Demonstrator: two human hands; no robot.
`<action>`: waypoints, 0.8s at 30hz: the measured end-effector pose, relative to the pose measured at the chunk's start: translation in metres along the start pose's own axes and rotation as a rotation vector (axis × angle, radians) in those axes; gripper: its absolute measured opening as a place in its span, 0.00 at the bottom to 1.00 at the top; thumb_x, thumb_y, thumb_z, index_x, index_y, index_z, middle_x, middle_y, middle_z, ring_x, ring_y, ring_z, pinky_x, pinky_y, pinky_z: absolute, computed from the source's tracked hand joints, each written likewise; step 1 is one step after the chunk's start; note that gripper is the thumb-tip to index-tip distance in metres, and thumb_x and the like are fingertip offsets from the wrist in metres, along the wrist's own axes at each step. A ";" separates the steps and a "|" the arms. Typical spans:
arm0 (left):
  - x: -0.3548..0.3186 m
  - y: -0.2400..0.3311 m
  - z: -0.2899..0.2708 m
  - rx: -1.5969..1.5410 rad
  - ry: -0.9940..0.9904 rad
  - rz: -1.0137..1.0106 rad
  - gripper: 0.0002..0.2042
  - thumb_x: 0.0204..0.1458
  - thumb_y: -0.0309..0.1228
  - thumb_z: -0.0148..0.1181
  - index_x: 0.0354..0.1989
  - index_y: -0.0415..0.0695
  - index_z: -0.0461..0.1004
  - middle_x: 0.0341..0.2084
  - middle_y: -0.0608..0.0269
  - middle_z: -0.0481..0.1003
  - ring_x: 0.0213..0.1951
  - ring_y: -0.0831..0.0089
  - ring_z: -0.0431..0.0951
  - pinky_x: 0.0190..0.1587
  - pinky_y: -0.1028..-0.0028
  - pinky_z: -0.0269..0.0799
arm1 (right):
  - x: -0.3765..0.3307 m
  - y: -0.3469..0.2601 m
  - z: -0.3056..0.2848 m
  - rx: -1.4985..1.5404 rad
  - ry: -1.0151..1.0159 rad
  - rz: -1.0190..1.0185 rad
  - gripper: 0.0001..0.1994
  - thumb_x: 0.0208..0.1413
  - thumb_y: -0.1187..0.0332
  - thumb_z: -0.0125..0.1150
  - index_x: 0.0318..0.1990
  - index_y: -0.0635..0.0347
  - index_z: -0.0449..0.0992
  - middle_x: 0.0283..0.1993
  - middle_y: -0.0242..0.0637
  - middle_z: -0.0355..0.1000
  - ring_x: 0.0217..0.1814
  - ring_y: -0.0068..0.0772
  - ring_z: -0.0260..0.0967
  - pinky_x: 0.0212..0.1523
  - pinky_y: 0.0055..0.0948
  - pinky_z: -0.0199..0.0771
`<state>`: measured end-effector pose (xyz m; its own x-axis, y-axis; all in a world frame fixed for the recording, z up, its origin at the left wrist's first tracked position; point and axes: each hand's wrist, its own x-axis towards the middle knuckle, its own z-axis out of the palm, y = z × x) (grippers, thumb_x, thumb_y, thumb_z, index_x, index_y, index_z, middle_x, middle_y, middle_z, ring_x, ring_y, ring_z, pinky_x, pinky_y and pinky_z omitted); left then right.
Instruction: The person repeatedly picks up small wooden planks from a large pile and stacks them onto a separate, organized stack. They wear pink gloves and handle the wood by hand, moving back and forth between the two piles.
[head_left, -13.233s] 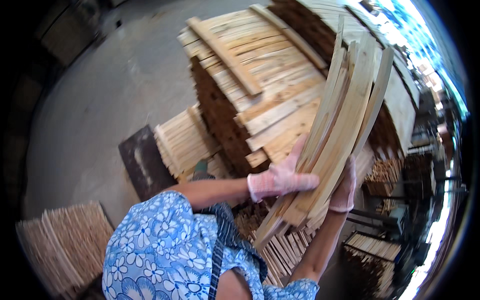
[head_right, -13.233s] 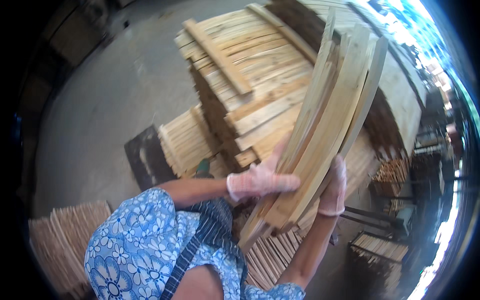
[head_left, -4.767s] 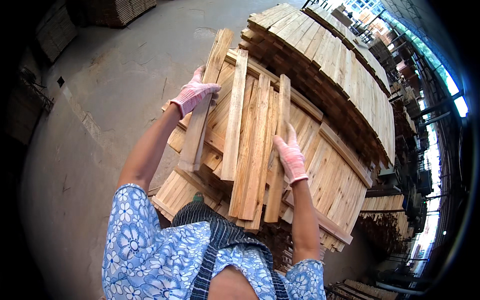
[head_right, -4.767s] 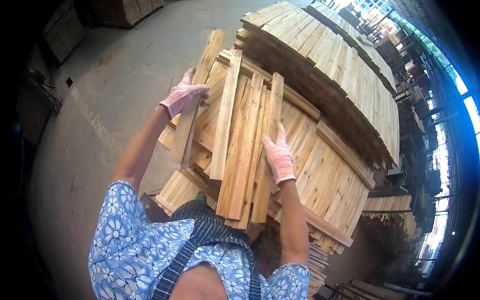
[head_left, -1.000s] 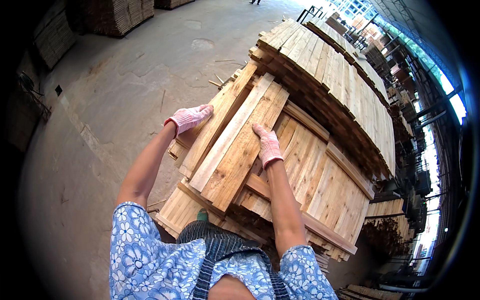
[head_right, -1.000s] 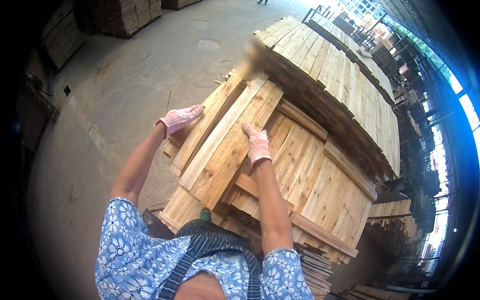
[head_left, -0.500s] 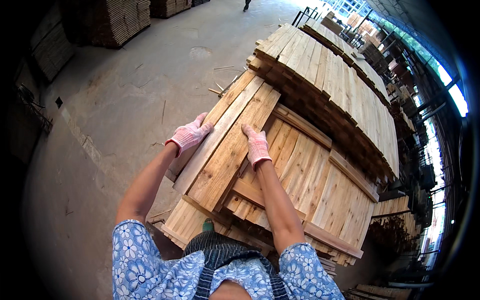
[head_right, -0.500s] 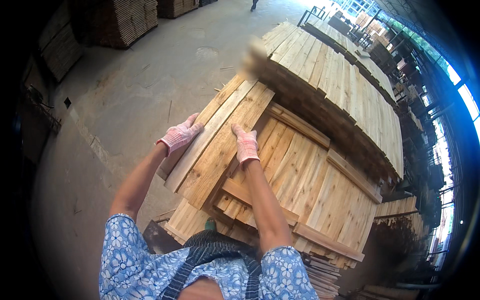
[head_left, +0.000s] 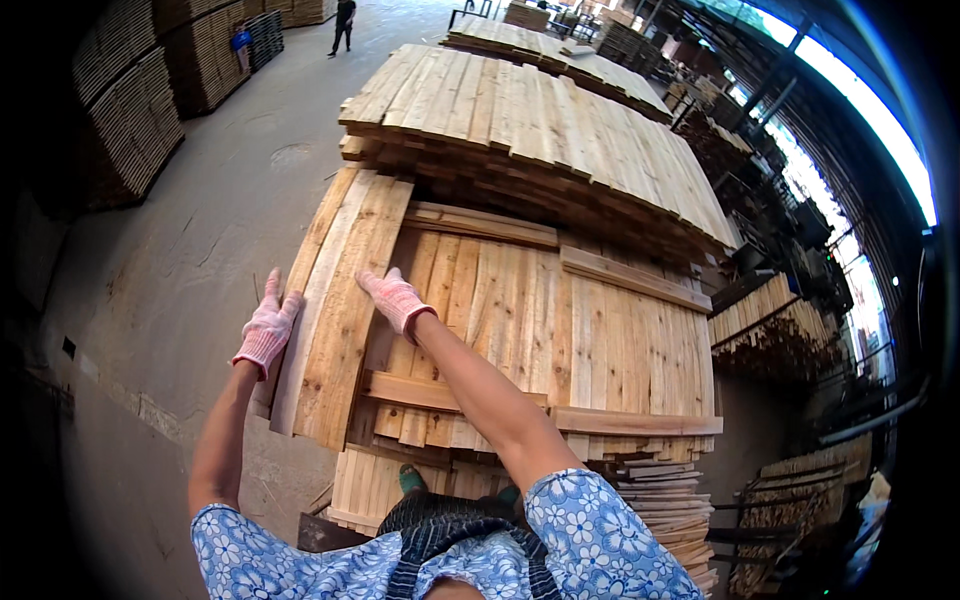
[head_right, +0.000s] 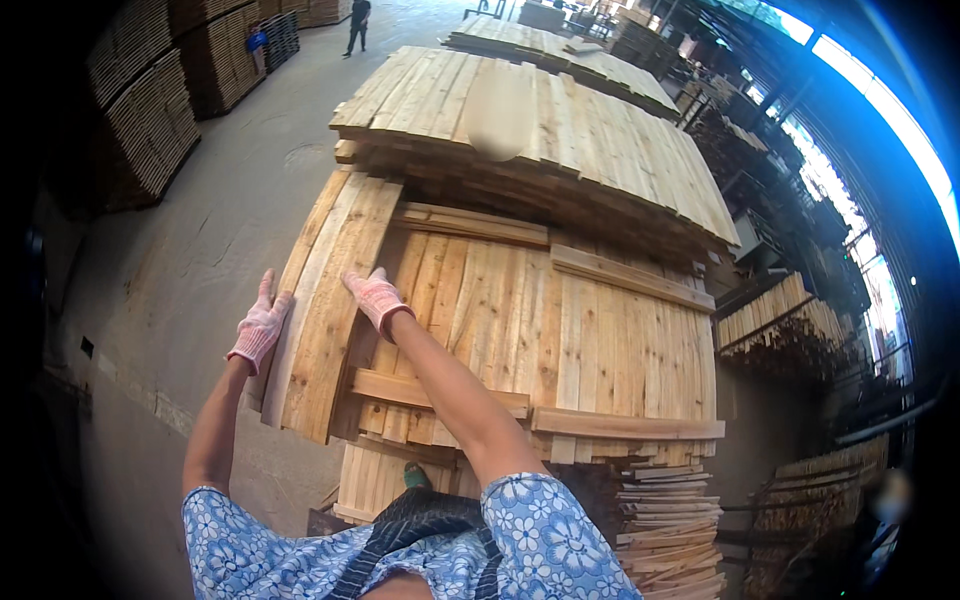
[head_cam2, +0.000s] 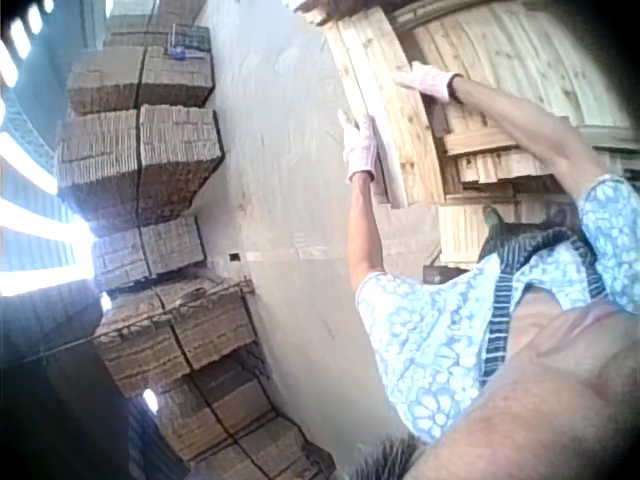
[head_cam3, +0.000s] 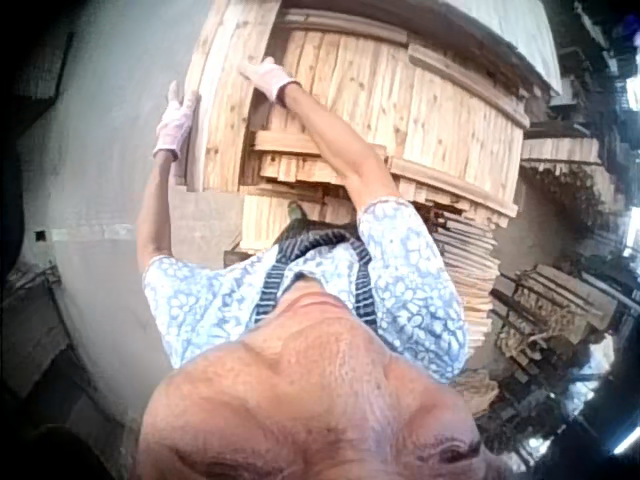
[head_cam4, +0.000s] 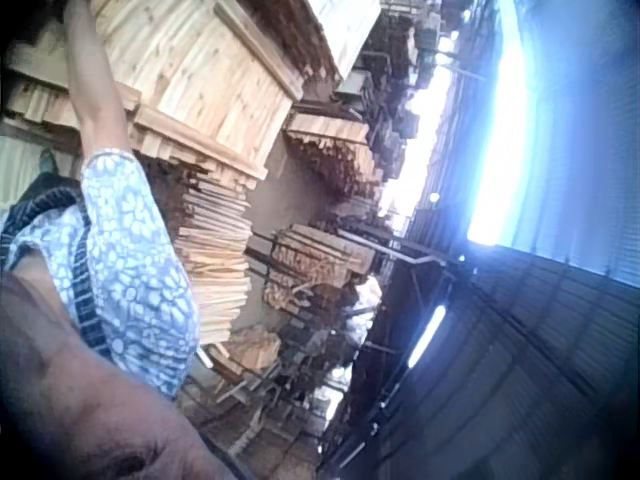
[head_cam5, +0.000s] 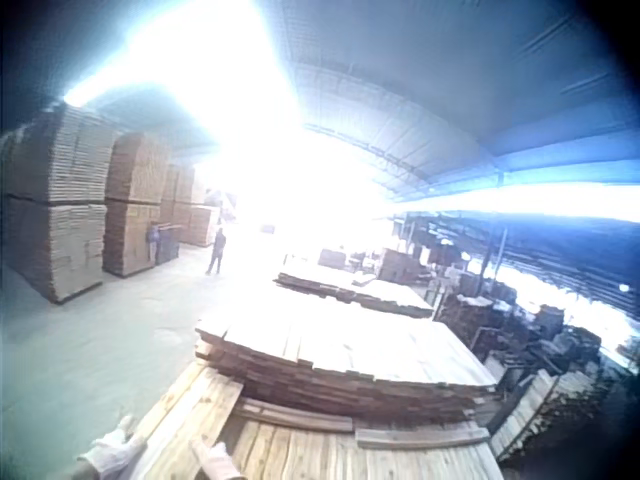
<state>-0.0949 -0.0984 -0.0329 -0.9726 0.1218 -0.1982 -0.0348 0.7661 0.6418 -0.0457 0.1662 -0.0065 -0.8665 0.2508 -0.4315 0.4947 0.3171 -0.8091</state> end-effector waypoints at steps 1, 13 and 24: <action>-0.005 -0.009 0.001 0.045 0.141 0.124 0.38 0.65 0.54 0.54 0.79 0.56 0.46 0.65 0.35 0.67 0.68 0.41 0.66 0.68 0.55 0.63 | -0.026 -0.009 -0.012 -0.009 -0.021 -0.070 0.45 0.63 0.43 0.58 0.77 0.65 0.49 0.71 0.61 0.62 0.70 0.59 0.65 0.68 0.43 0.66; -0.313 0.256 0.198 -0.141 -0.382 1.210 0.26 0.56 0.24 0.66 0.64 0.40 0.71 0.52 0.47 0.78 0.53 0.52 0.79 0.56 0.61 0.76 | -0.327 0.238 -0.238 0.372 0.985 -0.557 0.25 0.66 0.71 0.61 0.69 0.60 0.66 0.50 0.37 0.77 0.51 0.23 0.75 0.54 0.26 0.77; -0.513 0.321 0.556 0.175 -1.821 0.574 0.26 0.66 0.36 0.57 0.69 0.39 0.64 0.62 0.48 0.73 0.64 0.60 0.73 0.67 0.68 0.66 | -0.485 0.684 -0.229 0.795 1.269 0.755 0.26 0.62 0.54 0.60 0.63 0.56 0.72 0.48 0.45 0.80 0.48 0.40 0.79 0.52 0.37 0.77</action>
<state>0.5205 0.4358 -0.1368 0.5275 0.6737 -0.5176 0.2888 0.4307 0.8550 0.7287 0.4713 -0.2593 0.3287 0.7756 -0.5388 0.2484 -0.6214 -0.7430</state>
